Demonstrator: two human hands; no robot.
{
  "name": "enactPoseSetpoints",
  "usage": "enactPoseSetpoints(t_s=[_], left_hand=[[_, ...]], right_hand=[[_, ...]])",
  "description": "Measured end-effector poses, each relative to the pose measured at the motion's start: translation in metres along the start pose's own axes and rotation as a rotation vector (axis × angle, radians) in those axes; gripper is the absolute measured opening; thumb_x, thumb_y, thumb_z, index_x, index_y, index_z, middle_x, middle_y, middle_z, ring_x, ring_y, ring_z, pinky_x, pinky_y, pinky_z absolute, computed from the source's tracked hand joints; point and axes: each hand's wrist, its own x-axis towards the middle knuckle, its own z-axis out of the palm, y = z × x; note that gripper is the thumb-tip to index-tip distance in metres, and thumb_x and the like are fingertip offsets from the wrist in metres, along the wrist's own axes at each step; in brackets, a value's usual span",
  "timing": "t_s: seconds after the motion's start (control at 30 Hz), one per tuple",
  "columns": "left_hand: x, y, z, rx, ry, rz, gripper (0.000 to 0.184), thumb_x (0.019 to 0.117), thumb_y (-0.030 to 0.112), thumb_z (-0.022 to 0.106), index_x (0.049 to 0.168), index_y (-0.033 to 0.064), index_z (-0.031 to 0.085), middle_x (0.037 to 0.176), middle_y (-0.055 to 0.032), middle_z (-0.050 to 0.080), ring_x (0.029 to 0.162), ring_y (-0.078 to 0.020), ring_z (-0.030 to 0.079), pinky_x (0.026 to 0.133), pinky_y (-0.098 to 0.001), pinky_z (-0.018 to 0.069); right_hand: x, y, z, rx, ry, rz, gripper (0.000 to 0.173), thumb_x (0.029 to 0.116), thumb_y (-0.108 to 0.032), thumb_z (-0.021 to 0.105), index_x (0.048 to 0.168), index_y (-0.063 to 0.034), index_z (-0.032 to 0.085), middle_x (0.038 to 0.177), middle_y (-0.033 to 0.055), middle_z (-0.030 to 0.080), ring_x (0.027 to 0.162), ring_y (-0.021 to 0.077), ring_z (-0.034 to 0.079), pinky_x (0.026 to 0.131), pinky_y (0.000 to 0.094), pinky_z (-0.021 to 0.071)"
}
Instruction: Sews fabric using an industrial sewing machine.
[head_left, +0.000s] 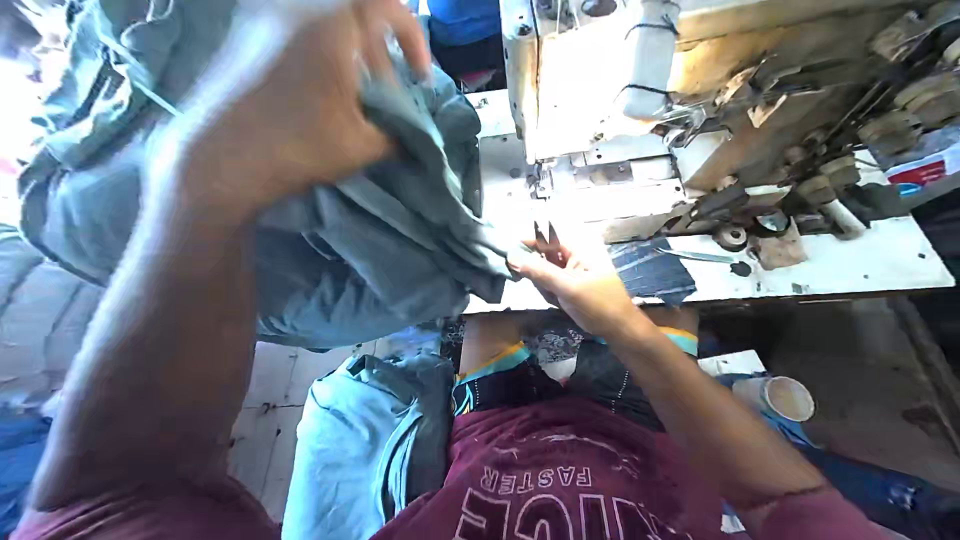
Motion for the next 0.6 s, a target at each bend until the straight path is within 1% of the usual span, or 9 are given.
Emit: enactPoseSetpoints(t_s=[0.07, 0.1, 0.17, 0.27, 0.33, 0.4, 0.47, 0.53, 0.6], left_hand=[[0.001, 0.0, 0.046, -0.216, -0.231, 0.143, 0.04, 0.0783, 0.024, 0.085, 0.115, 0.0198, 0.069, 0.082, -0.0002, 0.066, 0.071, -0.016, 0.063, 0.065, -0.0402, 0.055], [-0.001, -0.004, 0.065, -0.325, -0.305, 0.164, 0.037, 0.0788, 0.025, 0.086, 0.112, 0.021, 0.07, 0.078, 0.0043, 0.066, 0.068, -0.0099, 0.061, 0.063, -0.0329, 0.054], [-0.003, -0.008, 0.092, -0.438, -0.346, 0.19, 0.026, 0.0833, 0.027, 0.083, 0.106, 0.0206, 0.071, 0.08, 0.0076, 0.067, 0.068, -0.0046, 0.062, 0.063, -0.0264, 0.0538], [-0.003, 0.001, 0.108, -0.42, -0.277, 0.176, 0.016, 0.0892, 0.031, 0.077, 0.102, 0.0222, 0.073, 0.083, 0.0099, 0.068, 0.069, -0.0016, 0.061, 0.063, -0.0243, 0.0522], [-0.002, 0.006, 0.111, -0.38, -0.224, 0.179, 0.012, 0.0922, 0.032, 0.074, 0.1, 0.0227, 0.075, 0.082, 0.0105, 0.069, 0.069, -0.0006, 0.061, 0.063, -0.024, 0.0518], [0.0, 0.011, 0.111, -0.373, -0.18, 0.172, 0.011, 0.0928, 0.032, 0.073, 0.096, 0.022, 0.075, 0.082, 0.0108, 0.071, 0.07, 0.0009, 0.062, 0.064, -0.0232, 0.0534], [0.0, 0.017, 0.11, -0.413, -0.15, 0.167, 0.009, 0.0922, 0.03, 0.074, 0.095, 0.0207, 0.075, 0.084, 0.0109, 0.072, 0.073, 0.0018, 0.064, 0.066, -0.0217, 0.0546], [-0.001, 0.02, 0.11, -0.448, -0.127, 0.171, 0.008, 0.0917, 0.027, 0.076, 0.094, 0.02, 0.076, 0.089, 0.0108, 0.074, 0.08, 0.0021, 0.067, 0.072, -0.0217, 0.0571], [-0.006, 0.021, 0.112, -0.42, -0.059, 0.112, 0.009, 0.091, 0.028, 0.077, 0.095, 0.0194, 0.076, 0.093, 0.0091, 0.073, 0.086, 0.0, 0.067, 0.077, -0.025, 0.0571]], right_hand=[[-0.005, 0.05, -0.013, -0.229, 0.09, 0.057, 0.025, 0.0935, -0.026, 0.075, 0.11, -0.0081, 0.07, 0.08, 0.0033, 0.067, 0.064, 0.0117, 0.061, 0.059, 0.0324, 0.0547], [-0.007, 0.067, -0.018, -0.302, 0.113, 0.086, 0.028, 0.091, -0.027, 0.077, 0.109, -0.0068, 0.069, 0.08, 0.0048, 0.065, 0.066, 0.0135, 0.061, 0.062, 0.0356, 0.0555], [-0.01, 0.087, -0.024, -0.398, 0.138, 0.115, 0.034, 0.0892, -0.029, 0.079, 0.113, -0.008, 0.068, 0.088, 0.0061, 0.066, 0.073, 0.0158, 0.063, 0.068, 0.0397, 0.0569], [-0.011, 0.093, -0.024, -0.615, 0.199, 0.034, 0.042, 0.0922, -0.04, 0.074, 0.125, -0.015, 0.066, 0.094, 0.0048, 0.072, 0.077, 0.0193, 0.069, 0.07, 0.0466, 0.0594], [-0.01, 0.091, -0.019, -0.822, 0.278, -0.089, 0.048, 0.0956, -0.042, 0.069, 0.134, -0.0134, 0.063, 0.097, 0.0061, 0.074, 0.077, 0.0233, 0.071, 0.067, 0.0502, 0.0592], [-0.007, 0.086, -0.014, -0.95, 0.352, -0.219, 0.05, 0.0983, -0.037, 0.066, 0.141, -0.0112, 0.062, 0.109, 0.01, 0.072, 0.081, 0.0262, 0.071, 0.065, 0.0495, 0.0589], [-0.002, 0.084, -0.01, -0.962, 0.376, -0.345, 0.041, 0.1003, -0.029, 0.065, 0.137, -0.0119, 0.066, 0.11, 0.0108, 0.07, 0.083, 0.0245, 0.071, 0.063, 0.0447, 0.0584], [0.003, 0.086, -0.01, -0.865, 0.35, -0.392, 0.027, 0.0979, -0.016, 0.065, 0.123, -0.0111, 0.074, 0.105, 0.0093, 0.073, 0.088, 0.0228, 0.072, 0.07, 0.0441, 0.0599], [0.003, 0.087, -0.013, -0.699, 0.316, -0.336, 0.018, 0.0998, -0.016, 0.064, 0.111, -0.0115, 0.077, 0.099, 0.0041, 0.073, 0.09, 0.0157, 0.071, 0.078, 0.0395, 0.0598]])
